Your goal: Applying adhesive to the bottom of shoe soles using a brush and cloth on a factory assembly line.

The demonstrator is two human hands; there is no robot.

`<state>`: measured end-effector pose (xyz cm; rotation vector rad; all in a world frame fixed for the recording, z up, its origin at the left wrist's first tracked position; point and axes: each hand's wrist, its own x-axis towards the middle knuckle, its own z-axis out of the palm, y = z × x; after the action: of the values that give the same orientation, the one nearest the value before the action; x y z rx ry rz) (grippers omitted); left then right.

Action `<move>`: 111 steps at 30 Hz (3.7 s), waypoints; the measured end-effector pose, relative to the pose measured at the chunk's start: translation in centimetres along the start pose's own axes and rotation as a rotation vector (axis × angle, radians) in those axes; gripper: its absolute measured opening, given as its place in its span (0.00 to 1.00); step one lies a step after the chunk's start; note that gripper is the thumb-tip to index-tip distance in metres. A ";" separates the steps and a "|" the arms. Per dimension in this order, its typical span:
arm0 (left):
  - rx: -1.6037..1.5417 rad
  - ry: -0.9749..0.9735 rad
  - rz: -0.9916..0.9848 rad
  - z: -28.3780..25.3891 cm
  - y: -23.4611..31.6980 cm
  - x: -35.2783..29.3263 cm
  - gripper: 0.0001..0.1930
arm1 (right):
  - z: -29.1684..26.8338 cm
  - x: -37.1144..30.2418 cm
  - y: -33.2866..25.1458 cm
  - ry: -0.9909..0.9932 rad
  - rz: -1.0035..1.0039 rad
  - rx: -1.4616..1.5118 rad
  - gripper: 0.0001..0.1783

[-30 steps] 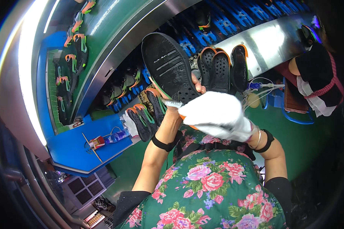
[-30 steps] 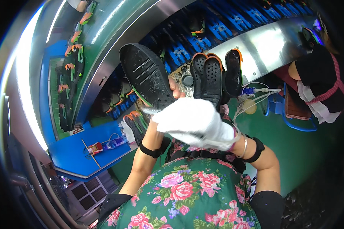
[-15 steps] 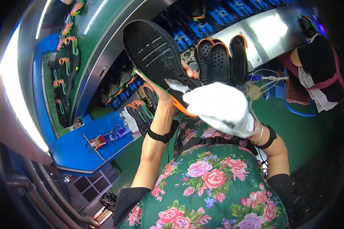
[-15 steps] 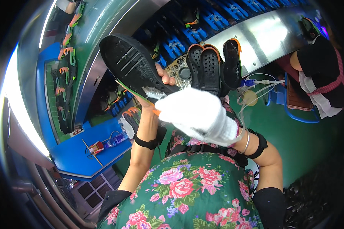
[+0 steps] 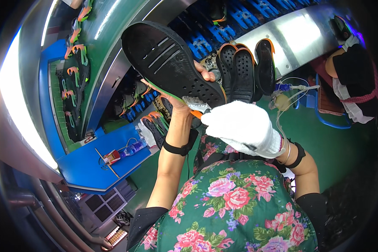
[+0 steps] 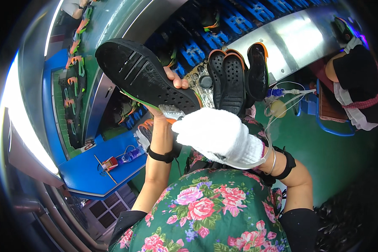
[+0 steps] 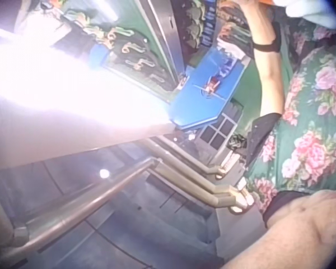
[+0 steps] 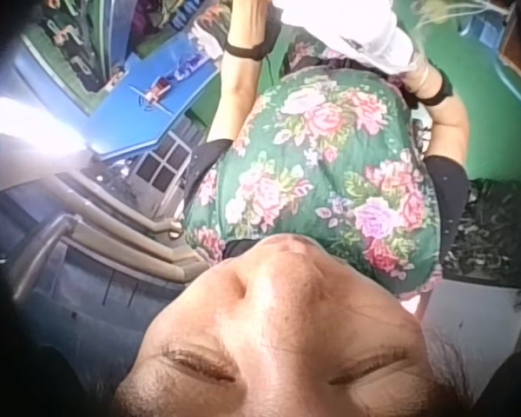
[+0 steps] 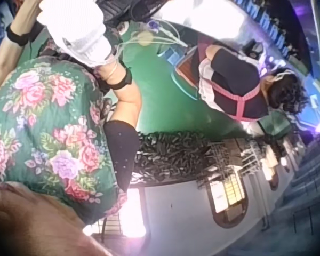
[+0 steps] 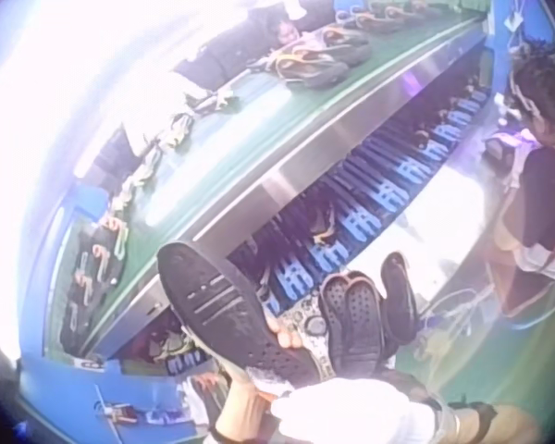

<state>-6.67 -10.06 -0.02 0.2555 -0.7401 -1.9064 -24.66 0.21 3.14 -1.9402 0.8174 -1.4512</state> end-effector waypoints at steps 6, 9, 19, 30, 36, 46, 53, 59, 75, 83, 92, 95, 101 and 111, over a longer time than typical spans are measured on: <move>0.050 0.024 0.031 0.7 0.2 -0.1 0.34 | -1.2 -0.3 0.1 -0.022 0.056 0.029 0.17; 0.123 -0.027 0.019 0.0 0.2 0.0 0.31 | -0.2 -0.9 -0.1 -0.011 -0.002 0.033 0.17; 0.019 -0.109 0.056 0.1 0.1 0.6 0.27 | -0.9 -0.9 -0.5 0.058 0.124 0.079 0.11; 0.090 -0.091 0.020 -0.7 0.6 0.7 0.32 | -1.7 -0.4 -0.6 0.055 0.169 0.087 0.12; 0.079 -0.066 -0.040 -0.9 0.6 0.6 0.47 | -0.1 -1.5 -0.7 0.001 0.053 0.015 0.16; 0.056 0.020 -0.078 -1.6 -0.1 0.2 0.56 | -0.5 -1.8 -0.5 0.147 0.215 0.042 0.12; 0.158 -0.131 -0.190 -3.4 0.2 0.6 0.60 | -0.7 -2.2 0.4 0.039 0.225 0.239 0.13; 0.082 0.058 -0.345 -2.3 0.2 -0.6 0.64 | -0.4 -3.0 0.8 -0.024 0.004 -0.030 0.14; 0.475 0.196 -0.667 -1.8 0.7 -1.3 0.48 | -0.4 -2.5 1.0 -0.400 -0.056 0.236 0.15; -0.215 -0.056 -0.737 -3.3 -0.2 -1.5 0.40 | -1.3 -2.2 2.0 -0.093 0.316 0.560 0.06; -0.023 0.497 -0.539 -1.4 -4.7 -6.8 0.21 | -3.0 -1.1 2.2 0.031 0.160 0.001 0.12; 0.228 0.621 -0.615 -2.6 -4.2 -8.9 0.20 | -2.8 -1.5 2.1 0.000 0.105 -0.042 0.14; -0.634 0.616 -0.317 -2.8 -3.1 -10.8 0.31 | -2.0 -1.0 0.5 0.073 0.079 -0.075 0.16; -0.548 0.312 -0.290 3.4 -4.7 -6.3 0.46 | -4.1 1.9 -0.6 0.072 0.070 -0.215 0.16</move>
<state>-9.00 -1.91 -1.12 0.3135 0.0427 -2.1931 -28.15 -1.22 5.72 -2.0013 1.1032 -1.4485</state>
